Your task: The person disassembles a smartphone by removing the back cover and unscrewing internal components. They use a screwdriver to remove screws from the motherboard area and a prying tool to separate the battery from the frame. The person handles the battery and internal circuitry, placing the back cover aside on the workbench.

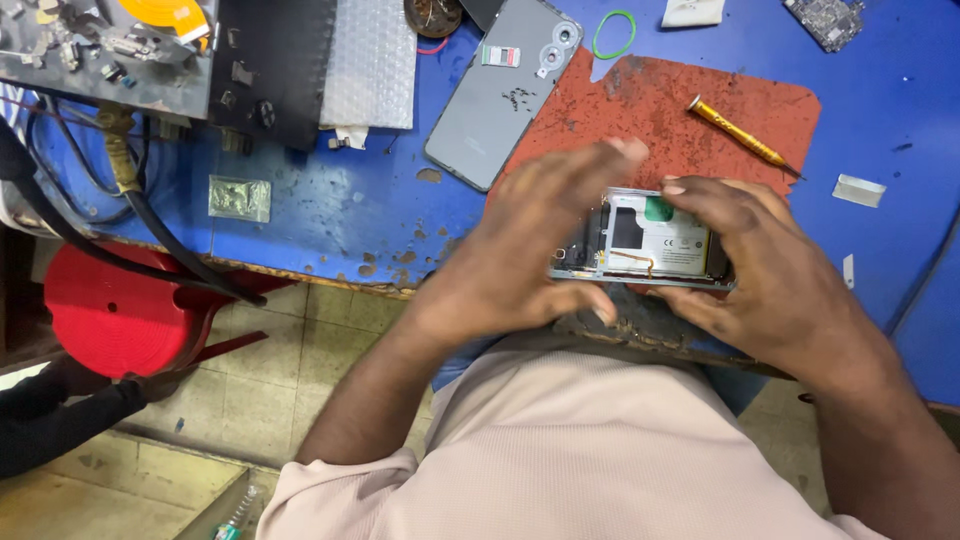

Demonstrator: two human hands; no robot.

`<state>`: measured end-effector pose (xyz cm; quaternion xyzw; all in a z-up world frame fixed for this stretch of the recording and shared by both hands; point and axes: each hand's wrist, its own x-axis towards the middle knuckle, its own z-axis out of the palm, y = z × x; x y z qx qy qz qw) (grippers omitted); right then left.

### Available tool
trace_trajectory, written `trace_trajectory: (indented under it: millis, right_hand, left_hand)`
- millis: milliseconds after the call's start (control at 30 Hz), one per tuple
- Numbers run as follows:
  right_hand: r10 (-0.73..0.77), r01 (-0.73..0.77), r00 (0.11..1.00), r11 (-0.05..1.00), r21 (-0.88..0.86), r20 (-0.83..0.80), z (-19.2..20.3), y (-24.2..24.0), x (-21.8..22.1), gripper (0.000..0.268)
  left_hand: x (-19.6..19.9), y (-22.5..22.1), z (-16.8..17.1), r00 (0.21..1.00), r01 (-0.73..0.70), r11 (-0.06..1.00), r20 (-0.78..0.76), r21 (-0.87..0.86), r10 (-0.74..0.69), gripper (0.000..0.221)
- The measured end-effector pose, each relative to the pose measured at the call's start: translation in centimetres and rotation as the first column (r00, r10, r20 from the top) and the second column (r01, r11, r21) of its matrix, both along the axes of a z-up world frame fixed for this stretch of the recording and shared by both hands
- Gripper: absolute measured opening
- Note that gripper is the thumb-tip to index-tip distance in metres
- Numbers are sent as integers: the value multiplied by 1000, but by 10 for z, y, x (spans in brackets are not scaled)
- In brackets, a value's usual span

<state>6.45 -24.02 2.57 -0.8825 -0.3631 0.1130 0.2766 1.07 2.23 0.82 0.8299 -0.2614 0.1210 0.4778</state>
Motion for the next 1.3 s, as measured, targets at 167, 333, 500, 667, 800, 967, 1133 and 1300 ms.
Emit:
trace_trajectory:
  millis: [167, 333, 500, 667, 800, 967, 1133, 1300]
  right_hand:
    - [38, -30, 999, 979, 200, -34, -25, -13, 3, 91]
    - [90, -60, 994, 916, 397, -58, -40, -10, 2, 91]
    - [91, -69, 995, 909, 411, -34, -44, -12, 4, 94]
    - [75, -70, 997, 927, 370, 1, -41, -12, 6, 96]
    - [65, -63, 998, 927, 370, 6, -40, -10, 7, 96]
    - [71, -67, 997, 937, 344, 1, -43, -12, 7, 95]
    - [56, -61, 998, 940, 337, 23, -44, -12, 5, 95]
    - [63, -30, 995, 921, 389, -72, -48, -14, 6, 94]
  left_hand:
    - [8, 26, -9, 916, -210, 977, -345, 30, 207, 32]
    - [26, 15, -13, 969, 57, 940, -247, 337, 30, 36]
    - [46, 6, -12, 974, 222, 914, -114, 340, -194, 33]
    - [57, 4, -13, 953, 291, 887, -187, 359, -237, 25]
    - [56, 2, -15, 936, 227, 950, -316, 213, -153, 34]
    - [50, -1, -23, 956, 175, 951, -274, 254, -103, 25]
    - [51, 0, -24, 976, 212, 922, -117, 324, -183, 28]
    - [51, 9, -18, 943, 279, 915, -263, 290, -204, 19]
